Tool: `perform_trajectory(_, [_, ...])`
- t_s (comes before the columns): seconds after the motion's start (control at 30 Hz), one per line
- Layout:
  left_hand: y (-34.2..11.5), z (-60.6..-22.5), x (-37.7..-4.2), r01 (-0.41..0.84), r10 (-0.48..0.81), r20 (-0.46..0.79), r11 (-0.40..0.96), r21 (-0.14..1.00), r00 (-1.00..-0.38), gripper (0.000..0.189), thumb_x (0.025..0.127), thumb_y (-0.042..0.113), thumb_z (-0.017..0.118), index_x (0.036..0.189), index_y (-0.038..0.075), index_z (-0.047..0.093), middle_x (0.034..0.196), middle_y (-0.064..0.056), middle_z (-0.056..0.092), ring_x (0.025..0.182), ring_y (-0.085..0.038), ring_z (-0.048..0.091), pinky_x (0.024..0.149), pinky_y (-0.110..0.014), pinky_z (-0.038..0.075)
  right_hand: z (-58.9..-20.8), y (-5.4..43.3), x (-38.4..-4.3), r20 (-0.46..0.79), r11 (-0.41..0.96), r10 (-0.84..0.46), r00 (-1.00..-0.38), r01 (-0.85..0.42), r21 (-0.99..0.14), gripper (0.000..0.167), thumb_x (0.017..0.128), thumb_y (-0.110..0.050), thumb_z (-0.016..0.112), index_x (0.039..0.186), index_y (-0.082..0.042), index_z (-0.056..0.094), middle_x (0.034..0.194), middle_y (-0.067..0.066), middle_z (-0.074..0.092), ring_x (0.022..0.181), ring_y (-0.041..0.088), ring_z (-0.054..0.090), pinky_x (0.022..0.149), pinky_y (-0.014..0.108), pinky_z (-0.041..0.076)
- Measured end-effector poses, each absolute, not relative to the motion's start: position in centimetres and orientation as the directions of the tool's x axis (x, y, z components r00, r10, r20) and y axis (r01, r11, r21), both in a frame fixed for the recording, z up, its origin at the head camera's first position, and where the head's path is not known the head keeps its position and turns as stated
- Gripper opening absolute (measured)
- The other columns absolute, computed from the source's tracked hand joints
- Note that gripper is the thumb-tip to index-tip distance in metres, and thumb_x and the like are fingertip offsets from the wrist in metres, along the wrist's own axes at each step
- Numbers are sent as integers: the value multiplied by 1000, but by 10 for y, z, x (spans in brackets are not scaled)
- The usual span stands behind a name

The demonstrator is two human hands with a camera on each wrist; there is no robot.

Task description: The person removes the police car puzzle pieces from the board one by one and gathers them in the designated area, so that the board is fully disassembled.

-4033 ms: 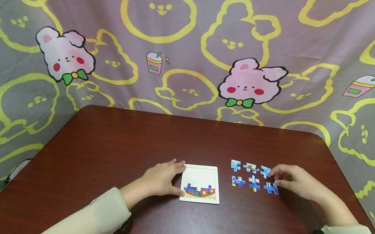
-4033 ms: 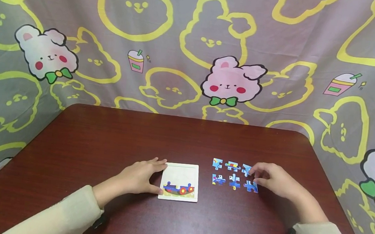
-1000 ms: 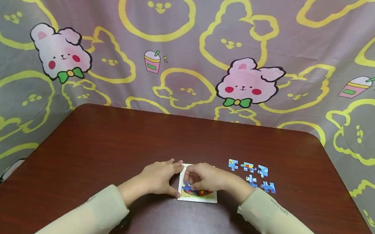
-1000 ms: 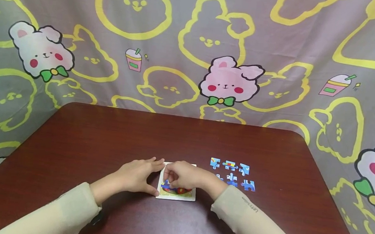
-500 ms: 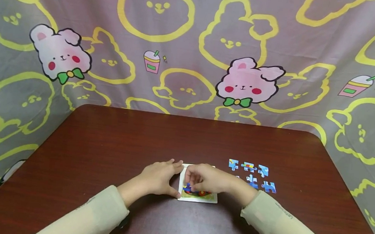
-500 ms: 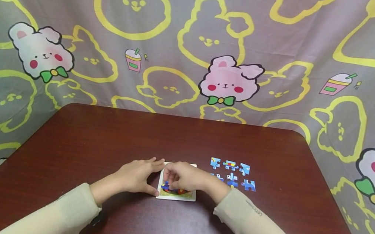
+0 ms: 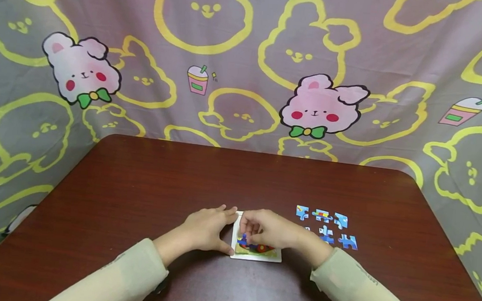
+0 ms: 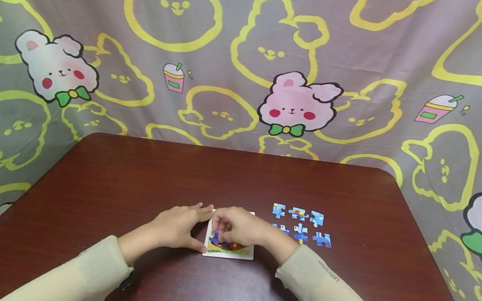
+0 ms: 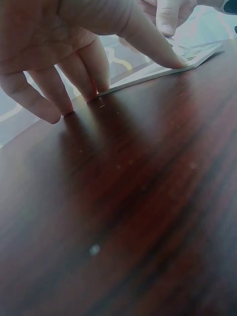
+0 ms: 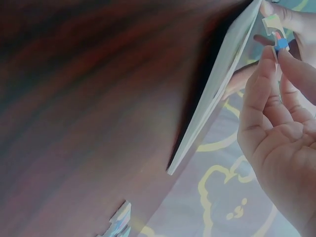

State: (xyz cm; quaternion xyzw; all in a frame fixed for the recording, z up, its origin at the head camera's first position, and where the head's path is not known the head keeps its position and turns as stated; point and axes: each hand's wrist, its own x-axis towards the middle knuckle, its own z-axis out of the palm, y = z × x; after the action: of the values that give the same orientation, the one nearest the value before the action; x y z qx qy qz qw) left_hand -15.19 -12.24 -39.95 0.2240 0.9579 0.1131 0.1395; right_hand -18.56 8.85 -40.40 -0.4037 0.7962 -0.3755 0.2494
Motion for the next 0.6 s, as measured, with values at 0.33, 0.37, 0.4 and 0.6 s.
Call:
perform_trajectory(0.33, [-122,-401,-152,406,467,-210,871,275,-859,87,73,54,83,145,16,53,156,-3,44,145,-31,40,102,-56,47,-404,96,-186,-77,374,-823,-563,-435,-819,16,87,4,68,93,-7,60,80,0,66,77,4,59,77,24,53])
perform_trajectory(0.37, [-122,-401,-152,407,467,-210,871,274,-859,87,73,54,83,145,16,54,156,-3,44,145,-31,41,102,-55,47,-403,98,-186,-74,373,-822,-565,-436,-819,16,87,4,68,93,-8,60,80,0,66,77,4,59,77,24,53])
perform_trajectory(0.4, [-122,-401,-152,406,466,-209,872,274,-859,86,73,54,83,144,16,54,156,-3,45,145,-31,41,102,-55,47,-403,99,-186,-71,372,-821,-567,-436,-819,15,87,3,69,93,-8,60,80,0,66,77,4,59,77,24,53])
perform_trajectory(0.6, [-121,-401,-152,402,463,-215,874,275,-860,87,73,54,83,145,15,53,156,-3,44,145,-31,41,101,-55,48,-401,111,-186,-64,383,-807,-586,-438,-813,14,88,1,69,92,-8,60,79,-2,64,77,4,58,78,24,53])
